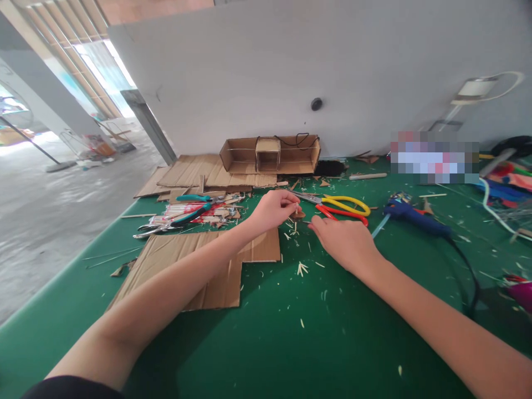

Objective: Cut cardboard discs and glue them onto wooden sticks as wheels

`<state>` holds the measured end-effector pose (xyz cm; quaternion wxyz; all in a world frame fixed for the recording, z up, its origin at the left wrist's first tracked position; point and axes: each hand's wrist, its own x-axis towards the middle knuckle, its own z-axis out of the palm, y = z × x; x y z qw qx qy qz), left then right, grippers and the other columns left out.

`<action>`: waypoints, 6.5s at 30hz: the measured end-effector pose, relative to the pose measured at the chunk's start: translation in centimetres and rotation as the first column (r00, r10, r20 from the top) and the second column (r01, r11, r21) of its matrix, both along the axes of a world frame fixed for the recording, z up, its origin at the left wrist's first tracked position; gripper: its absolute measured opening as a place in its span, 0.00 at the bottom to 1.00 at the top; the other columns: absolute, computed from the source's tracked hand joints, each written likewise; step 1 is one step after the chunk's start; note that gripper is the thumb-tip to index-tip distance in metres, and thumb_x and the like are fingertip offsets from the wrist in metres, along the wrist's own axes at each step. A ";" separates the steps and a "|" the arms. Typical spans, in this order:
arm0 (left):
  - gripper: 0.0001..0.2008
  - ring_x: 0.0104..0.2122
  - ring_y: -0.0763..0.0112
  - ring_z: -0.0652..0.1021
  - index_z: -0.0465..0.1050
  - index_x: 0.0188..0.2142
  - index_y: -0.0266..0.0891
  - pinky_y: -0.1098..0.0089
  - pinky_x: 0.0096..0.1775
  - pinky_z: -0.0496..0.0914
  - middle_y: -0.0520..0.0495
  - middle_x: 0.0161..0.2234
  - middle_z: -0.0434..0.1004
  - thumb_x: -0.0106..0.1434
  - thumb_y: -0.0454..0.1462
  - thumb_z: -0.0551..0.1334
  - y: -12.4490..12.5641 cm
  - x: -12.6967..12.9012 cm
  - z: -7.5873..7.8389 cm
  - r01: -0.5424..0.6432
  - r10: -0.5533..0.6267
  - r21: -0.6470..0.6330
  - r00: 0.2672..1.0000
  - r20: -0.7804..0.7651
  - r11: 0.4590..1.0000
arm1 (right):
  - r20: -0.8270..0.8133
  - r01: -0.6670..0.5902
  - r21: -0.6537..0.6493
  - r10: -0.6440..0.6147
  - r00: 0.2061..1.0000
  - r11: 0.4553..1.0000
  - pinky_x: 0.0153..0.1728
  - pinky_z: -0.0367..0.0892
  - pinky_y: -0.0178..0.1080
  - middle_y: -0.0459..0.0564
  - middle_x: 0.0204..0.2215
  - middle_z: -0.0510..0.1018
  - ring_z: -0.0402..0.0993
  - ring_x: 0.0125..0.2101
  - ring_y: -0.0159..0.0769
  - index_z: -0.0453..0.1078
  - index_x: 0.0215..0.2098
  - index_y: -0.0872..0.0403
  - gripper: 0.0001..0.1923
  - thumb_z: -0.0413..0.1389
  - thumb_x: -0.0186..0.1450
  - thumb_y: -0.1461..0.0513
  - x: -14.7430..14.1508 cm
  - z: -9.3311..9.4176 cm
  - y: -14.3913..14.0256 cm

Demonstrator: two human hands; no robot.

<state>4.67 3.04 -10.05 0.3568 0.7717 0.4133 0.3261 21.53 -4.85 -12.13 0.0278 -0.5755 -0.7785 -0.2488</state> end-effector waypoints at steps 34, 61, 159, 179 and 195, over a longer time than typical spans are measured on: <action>0.05 0.29 0.73 0.77 0.72 0.30 0.35 0.72 0.33 0.70 0.46 0.28 0.78 0.54 0.35 0.61 0.1 0.2 -0.4 -0.019 0.022 0.086 0.999 -0.030 0.996 | 0.003 0.003 -0.054 -0.002 1.000 0.999 0.18 0.38 0.35 0.50 0.18 0.74 0.69 0.16 0.34 0.68 0.31 0.55 0.20 0.38 0.69 0.57 0.2 1.0 -0.2; 0.04 0.28 0.73 0.76 0.72 0.29 0.37 0.71 0.31 0.68 0.48 0.27 0.78 0.54 0.36 0.62 -1.0 0.3 0.5 -0.025 0.039 0.178 0.996 -0.074 0.984 | 0.040 0.024 -0.096 -0.020 0.999 0.995 0.17 0.41 0.35 0.49 0.17 0.74 0.71 0.16 0.39 0.67 0.32 0.54 0.22 0.36 0.70 0.55 0.7 0.7 -0.6; 0.03 0.29 0.73 0.76 0.72 0.30 0.35 0.72 0.32 0.68 0.46 0.29 0.78 0.55 0.33 0.60 -0.9 0.5 0.5 -0.026 0.039 0.133 0.995 -0.095 0.991 | 0.017 0.023 -0.187 -0.020 1.000 0.982 0.19 0.43 0.34 0.51 0.19 0.75 0.70 0.18 0.37 0.69 0.34 0.54 0.25 0.33 0.69 0.54 1.1 0.7 0.4; 0.04 0.30 0.72 0.77 0.72 0.30 0.35 0.71 0.32 0.68 0.47 0.29 0.78 0.55 0.33 0.60 -0.4 0.3 0.1 -0.027 0.037 0.116 0.995 -0.089 0.993 | -0.043 -0.039 -0.291 0.028 0.999 0.956 0.18 0.42 0.35 0.48 0.18 0.73 0.67 0.17 0.35 0.67 0.31 0.53 0.22 0.36 0.69 0.53 1.9 1.5 -0.5; 0.07 0.33 0.70 0.78 0.72 0.34 0.34 0.70 0.34 0.70 0.45 0.31 0.80 0.55 0.31 0.58 -0.5 0.5 -0.1 0.007 -0.002 0.057 0.997 -0.083 0.998 | -0.048 -0.143 -0.205 0.136 0.990 0.968 0.19 0.40 0.34 0.47 0.18 0.74 0.65 0.17 0.30 0.67 0.29 0.53 0.24 0.36 0.68 0.52 2.4 0.5 1.0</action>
